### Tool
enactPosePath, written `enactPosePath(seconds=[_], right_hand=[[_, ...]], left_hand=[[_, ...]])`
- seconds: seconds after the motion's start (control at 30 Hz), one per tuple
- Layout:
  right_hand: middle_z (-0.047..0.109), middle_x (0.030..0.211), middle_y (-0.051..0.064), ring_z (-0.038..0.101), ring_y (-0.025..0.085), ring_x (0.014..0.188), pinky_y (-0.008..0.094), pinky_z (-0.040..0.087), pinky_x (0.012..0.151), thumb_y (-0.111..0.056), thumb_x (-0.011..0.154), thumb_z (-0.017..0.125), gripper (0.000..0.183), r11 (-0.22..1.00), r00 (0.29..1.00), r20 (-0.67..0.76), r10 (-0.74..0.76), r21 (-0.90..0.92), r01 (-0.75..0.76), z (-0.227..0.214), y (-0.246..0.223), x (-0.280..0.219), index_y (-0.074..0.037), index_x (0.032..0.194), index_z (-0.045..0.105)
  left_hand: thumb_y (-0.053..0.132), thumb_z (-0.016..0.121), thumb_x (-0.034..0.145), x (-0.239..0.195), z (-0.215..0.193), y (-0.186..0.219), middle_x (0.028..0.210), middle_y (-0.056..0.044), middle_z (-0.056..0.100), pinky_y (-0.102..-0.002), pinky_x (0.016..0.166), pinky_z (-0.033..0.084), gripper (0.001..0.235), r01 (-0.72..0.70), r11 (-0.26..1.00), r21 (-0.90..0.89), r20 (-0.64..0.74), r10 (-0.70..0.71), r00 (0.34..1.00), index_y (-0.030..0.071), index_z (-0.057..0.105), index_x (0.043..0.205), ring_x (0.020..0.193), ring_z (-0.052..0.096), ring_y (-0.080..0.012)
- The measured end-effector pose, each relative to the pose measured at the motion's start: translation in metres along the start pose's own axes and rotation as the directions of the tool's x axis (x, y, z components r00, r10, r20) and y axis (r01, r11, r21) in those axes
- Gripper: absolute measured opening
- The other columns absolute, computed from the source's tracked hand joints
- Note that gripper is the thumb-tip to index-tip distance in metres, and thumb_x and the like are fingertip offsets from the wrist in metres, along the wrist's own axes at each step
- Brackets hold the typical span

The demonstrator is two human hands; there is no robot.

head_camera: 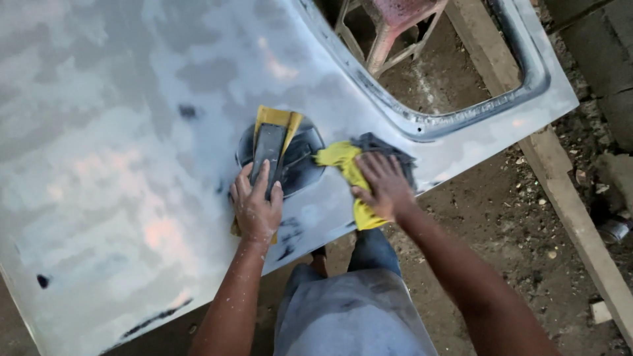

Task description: The person scrubs a large, flat metal car part with a yellow sponge and a yellow cloth, repeatedly rinsing the sponge in a white bucket of water. The person wipes the surface and edges of the part, occasionally dipping the sponge into the bucket to clean it before resuming scrubbing.

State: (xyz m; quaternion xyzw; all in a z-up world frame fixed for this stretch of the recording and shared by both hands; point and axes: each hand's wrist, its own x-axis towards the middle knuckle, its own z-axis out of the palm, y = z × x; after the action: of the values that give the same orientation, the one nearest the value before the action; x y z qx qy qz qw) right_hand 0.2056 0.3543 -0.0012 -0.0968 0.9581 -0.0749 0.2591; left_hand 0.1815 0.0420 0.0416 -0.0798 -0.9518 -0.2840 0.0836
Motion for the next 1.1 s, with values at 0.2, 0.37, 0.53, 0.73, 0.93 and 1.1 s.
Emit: enactPosePath(seconds=[0.2,0.37,0.53,0.73,0.93,1.1], right_hand=[[0.01,0.17,0.015,0.008,0.033,0.156,0.051,0.001,0.125,-0.072,0.098,0.013,0.086,0.989,0.968,-0.233,0.09,0.135,-0.06,0.006,0.091,-0.001,-0.015,0.164,0.011],[0.027,0.169,0.017,0.022,0.037,0.156,0.056,0.01,0.127,-0.054,0.104,0.035,0.073,0.985,0.941,-0.336,0.05,0.171,0.008,0.021,0.125,0.007,-0.01,0.162,0.029],[0.045,0.155,0.025,0.039,0.044,0.147,0.053,0.026,0.123,-0.023,0.09,0.065,0.061,0.931,0.857,-0.515,-0.008,0.309,0.194,0.005,0.091,0.054,-0.003,0.145,0.05],[0.032,0.158,0.034,0.035,0.049,0.143,0.054,0.028,0.117,-0.031,0.1,0.062,0.06,0.919,0.863,-0.505,-0.016,0.333,0.212,-0.046,0.057,0.11,0.001,0.147,0.044],[0.032,0.165,0.017,0.034,0.035,0.149,0.052,0.032,0.117,-0.043,0.101,0.049,0.066,0.899,0.961,-0.213,-0.174,0.363,0.244,-0.037,0.14,0.021,-0.016,0.16,0.033],[0.036,0.166,0.004,0.03,0.027,0.153,0.054,0.018,0.126,-0.058,0.101,0.039,0.063,0.972,0.993,-0.119,0.001,0.233,0.027,-0.005,0.239,-0.028,-0.027,0.155,0.038]], left_hand=[[0.022,0.071,0.093,0.019,0.027,0.026,0.142,-0.017,0.052,-0.054,0.101,0.043,0.048,-0.006,0.998,0.066,0.005,0.005,1.0,0.017,0.066,0.14,0.121,0.051,-0.0422],[0.024,0.072,0.09,0.04,0.054,0.077,0.141,-0.016,0.054,-0.054,0.099,0.043,0.051,0.001,0.998,0.06,0.065,-0.005,0.998,0.016,0.065,0.14,0.118,0.051,-0.0415],[0.024,0.074,0.088,0.051,0.096,0.1,0.14,-0.019,0.054,-0.055,0.099,0.043,0.052,0.043,0.998,0.05,0.018,-0.044,0.999,0.017,0.066,0.139,0.12,0.052,-0.0432],[0.02,0.072,0.09,0.054,0.116,0.114,0.14,-0.02,0.054,-0.055,0.101,0.044,0.053,0.128,0.99,0.052,0.007,-0.128,0.992,0.015,0.065,0.142,0.12,0.052,-0.0445],[0.02,0.071,0.093,0.066,0.136,0.129,0.14,-0.024,0.052,-0.057,0.103,0.042,0.052,0.105,0.993,0.044,-0.011,-0.105,0.994,0.012,0.063,0.143,0.122,0.05,-0.0461],[0.022,0.073,0.084,0.073,0.154,0.171,0.139,-0.021,0.053,-0.054,0.096,0.044,0.056,-0.053,0.992,0.112,0.192,0.031,0.981,0.017,0.065,0.139,0.115,0.053,-0.0417]])
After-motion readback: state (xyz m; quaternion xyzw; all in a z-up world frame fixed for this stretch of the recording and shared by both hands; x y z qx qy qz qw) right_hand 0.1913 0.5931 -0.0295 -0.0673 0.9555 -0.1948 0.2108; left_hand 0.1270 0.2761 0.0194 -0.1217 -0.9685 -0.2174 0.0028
